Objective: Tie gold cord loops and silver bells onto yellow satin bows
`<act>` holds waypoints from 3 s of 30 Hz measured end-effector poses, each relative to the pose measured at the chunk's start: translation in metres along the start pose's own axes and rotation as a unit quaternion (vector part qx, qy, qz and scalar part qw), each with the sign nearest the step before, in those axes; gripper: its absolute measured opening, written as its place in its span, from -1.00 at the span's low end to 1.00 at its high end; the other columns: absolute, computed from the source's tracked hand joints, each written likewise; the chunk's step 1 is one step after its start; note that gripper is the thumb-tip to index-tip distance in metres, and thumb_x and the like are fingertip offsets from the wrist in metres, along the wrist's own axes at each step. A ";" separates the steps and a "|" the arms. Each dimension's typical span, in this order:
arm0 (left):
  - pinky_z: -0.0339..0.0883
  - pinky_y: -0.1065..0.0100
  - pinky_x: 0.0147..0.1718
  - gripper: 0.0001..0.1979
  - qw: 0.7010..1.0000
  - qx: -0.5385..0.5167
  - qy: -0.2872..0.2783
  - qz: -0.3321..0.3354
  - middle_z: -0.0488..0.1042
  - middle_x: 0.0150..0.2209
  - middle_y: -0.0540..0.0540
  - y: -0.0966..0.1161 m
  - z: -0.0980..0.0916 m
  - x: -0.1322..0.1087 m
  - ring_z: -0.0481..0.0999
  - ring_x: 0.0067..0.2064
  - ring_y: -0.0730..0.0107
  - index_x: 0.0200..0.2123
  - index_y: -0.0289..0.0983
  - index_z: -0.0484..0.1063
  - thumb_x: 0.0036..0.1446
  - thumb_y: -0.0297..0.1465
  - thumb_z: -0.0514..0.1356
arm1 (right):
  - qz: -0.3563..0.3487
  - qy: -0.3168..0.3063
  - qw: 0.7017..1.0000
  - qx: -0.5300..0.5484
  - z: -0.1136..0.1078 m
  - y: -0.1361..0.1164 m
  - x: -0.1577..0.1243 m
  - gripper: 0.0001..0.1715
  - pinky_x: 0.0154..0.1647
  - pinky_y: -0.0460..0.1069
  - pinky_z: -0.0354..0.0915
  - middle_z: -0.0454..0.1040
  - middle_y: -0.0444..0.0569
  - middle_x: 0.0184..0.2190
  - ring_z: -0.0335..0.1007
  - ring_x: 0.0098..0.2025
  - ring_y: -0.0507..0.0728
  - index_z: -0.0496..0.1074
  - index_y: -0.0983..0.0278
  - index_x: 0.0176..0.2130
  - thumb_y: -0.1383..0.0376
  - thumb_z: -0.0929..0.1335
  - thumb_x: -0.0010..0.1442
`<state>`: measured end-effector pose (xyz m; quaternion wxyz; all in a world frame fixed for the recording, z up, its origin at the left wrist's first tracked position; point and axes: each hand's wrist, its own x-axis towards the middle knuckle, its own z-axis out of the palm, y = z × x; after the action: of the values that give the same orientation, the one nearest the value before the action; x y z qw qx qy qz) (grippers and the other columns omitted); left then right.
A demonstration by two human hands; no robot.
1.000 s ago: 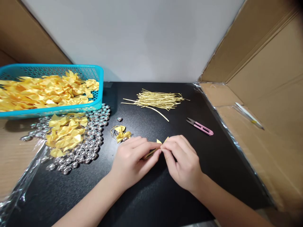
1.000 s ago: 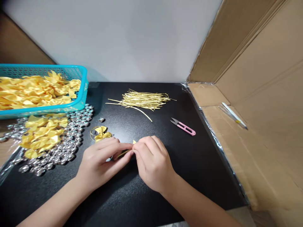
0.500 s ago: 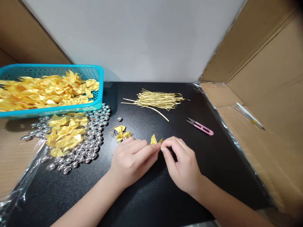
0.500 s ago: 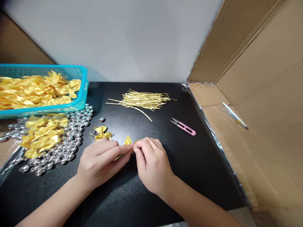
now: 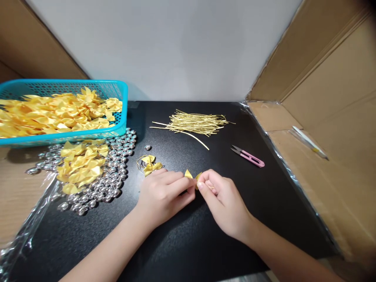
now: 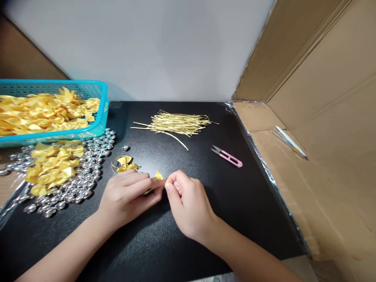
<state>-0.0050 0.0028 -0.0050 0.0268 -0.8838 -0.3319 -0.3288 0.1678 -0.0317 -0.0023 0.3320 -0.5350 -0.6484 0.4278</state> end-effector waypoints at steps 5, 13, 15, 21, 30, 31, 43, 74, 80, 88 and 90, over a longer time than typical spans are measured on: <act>0.06 0.38 -0.55 -0.79 1.000 -0.003 -0.029 0.004 0.33 -0.67 0.10 -0.003 -0.002 0.000 0.24 -0.64 0.53 -0.49 -0.25 0.51 0.19 -0.48 0.17 | 0.015 -0.029 0.999 -0.023 -0.004 0.003 0.003 -0.79 -0.48 -0.08 0.07 0.22 -0.23 -0.58 0.13 -0.54 -0.01 0.30 0.24 -0.37 0.35 0.21 0.32; 0.01 0.29 -0.41 -0.78 0.996 -0.053 -0.049 -0.054 0.32 -0.59 0.06 -0.007 0.002 -0.005 0.31 -0.52 0.46 -0.44 -0.21 0.56 0.22 -0.39 0.16 | -0.024 -0.010 0.999 -0.024 -0.002 0.012 0.008 -0.79 -0.13 0.02 0.18 0.32 -0.12 -0.34 0.25 -0.20 0.10 0.30 0.24 -0.41 0.40 0.26 0.29; -0.01 0.28 -0.40 -0.78 0.994 -0.070 -0.052 -0.065 0.32 -0.58 0.05 -0.007 0.003 -0.007 0.30 -0.51 0.44 -0.44 -0.21 0.56 0.21 -0.38 0.16 | -0.015 -0.013 1.000 -0.011 -0.001 0.013 0.009 -0.78 -0.14 0.02 0.17 0.32 -0.13 -0.35 0.24 -0.21 0.10 0.30 0.24 -0.42 0.39 0.27 0.29; 0.01 0.30 -0.40 -0.86 0.990 -0.093 -0.073 -0.077 0.34 -0.58 0.07 -0.009 0.002 -0.004 0.31 -0.51 0.46 -0.43 -0.20 0.58 0.15 -0.42 0.23 | -0.001 -0.012 1.000 -0.003 0.001 0.016 0.010 -0.79 -0.16 0.02 0.15 0.32 -0.13 -0.38 0.24 -0.22 0.11 0.30 0.24 -0.43 0.37 0.27 0.27; 0.02 0.32 -0.41 -0.86 0.989 -0.096 -0.083 -0.080 0.34 -0.59 0.08 -0.012 0.003 -0.003 0.34 -0.53 0.49 -0.44 -0.20 0.58 0.13 -0.42 0.23 | -0.002 -0.016 1.000 0.004 0.001 0.019 0.012 -0.81 -0.12 0.04 0.18 0.36 -0.13 -0.37 0.26 -0.23 0.10 0.34 0.25 -0.41 0.36 0.28 0.26; 0.02 0.32 -0.42 -0.86 0.989 -0.097 -0.081 -0.078 0.34 -0.59 0.08 -0.012 0.003 -0.003 0.34 -0.53 0.49 -0.44 -0.20 0.58 0.13 -0.42 0.23 | -0.002 -0.013 1.000 0.006 0.001 0.019 0.012 -0.82 -0.13 0.03 0.18 0.37 -0.13 -0.37 0.26 -0.22 0.10 0.34 0.25 -0.41 0.35 0.28 0.26; 0.08 0.36 -0.43 -0.89 0.984 -0.129 -0.072 -0.098 0.39 -0.59 0.08 -0.013 0.002 -0.002 0.36 -0.55 0.52 -0.44 -0.21 0.58 0.10 -0.44 0.25 | 0.004 -0.027 0.999 0.034 -0.002 0.019 0.013 -0.80 -0.19 0.00 0.18 0.35 -0.11 -0.36 0.26 -0.21 0.10 0.34 0.25 -0.42 0.34 0.27 0.26; 0.10 0.36 -0.45 -0.87 0.994 -0.086 -0.029 -0.063 0.46 -0.59 0.07 -0.005 0.000 -0.003 0.39 -0.56 0.52 -0.41 -0.27 0.55 0.17 -0.45 0.22 | -0.196 0.159 0.951 -0.180 -0.005 0.011 0.010 -0.90 -0.07 0.16 0.26 0.47 -0.02 -0.29 0.32 -0.15 0.19 0.58 0.21 -0.34 0.39 0.43 0.10; 0.06 0.32 -0.47 -0.80 0.999 -0.018 -0.019 -0.040 0.39 -0.63 0.08 -0.002 0.004 -0.003 0.31 -0.60 0.50 -0.45 -0.27 0.55 0.21 -0.45 0.20 | -0.216 0.198 0.930 -0.220 0.000 0.013 0.009 -0.84 -0.10 0.14 0.23 0.52 -0.06 -0.31 0.32 -0.18 0.17 0.56 0.20 -0.40 0.43 0.41 0.17; 0.06 0.32 -0.47 -0.86 0.997 -0.047 -0.020 -0.058 0.42 -0.62 0.08 0.001 0.002 -0.002 0.33 -0.60 0.51 -0.42 -0.27 0.58 0.17 -0.46 0.24 | -0.240 0.229 0.910 -0.250 0.002 0.012 0.007 -0.83 -0.11 0.13 0.17 0.46 -0.07 -0.37 0.30 -0.19 0.16 0.45 0.24 -0.47 0.47 0.40 0.10; 0.06 0.32 -0.47 -0.86 0.996 -0.056 -0.020 -0.060 0.43 -0.62 0.08 0.001 0.002 -0.001 0.32 -0.60 0.51 -0.43 -0.27 0.58 0.16 -0.46 0.24 | -0.245 0.221 0.910 -0.250 0.003 0.012 0.007 -0.82 -0.11 0.12 0.16 0.45 -0.06 -0.36 0.29 -0.18 0.16 0.42 0.25 -0.48 0.49 0.39 0.09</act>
<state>-0.0038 0.0015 -0.0073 -0.0490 -0.8690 -0.3657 -0.3296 0.1688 -0.0250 -0.0151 0.4167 -0.5059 -0.7548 0.0275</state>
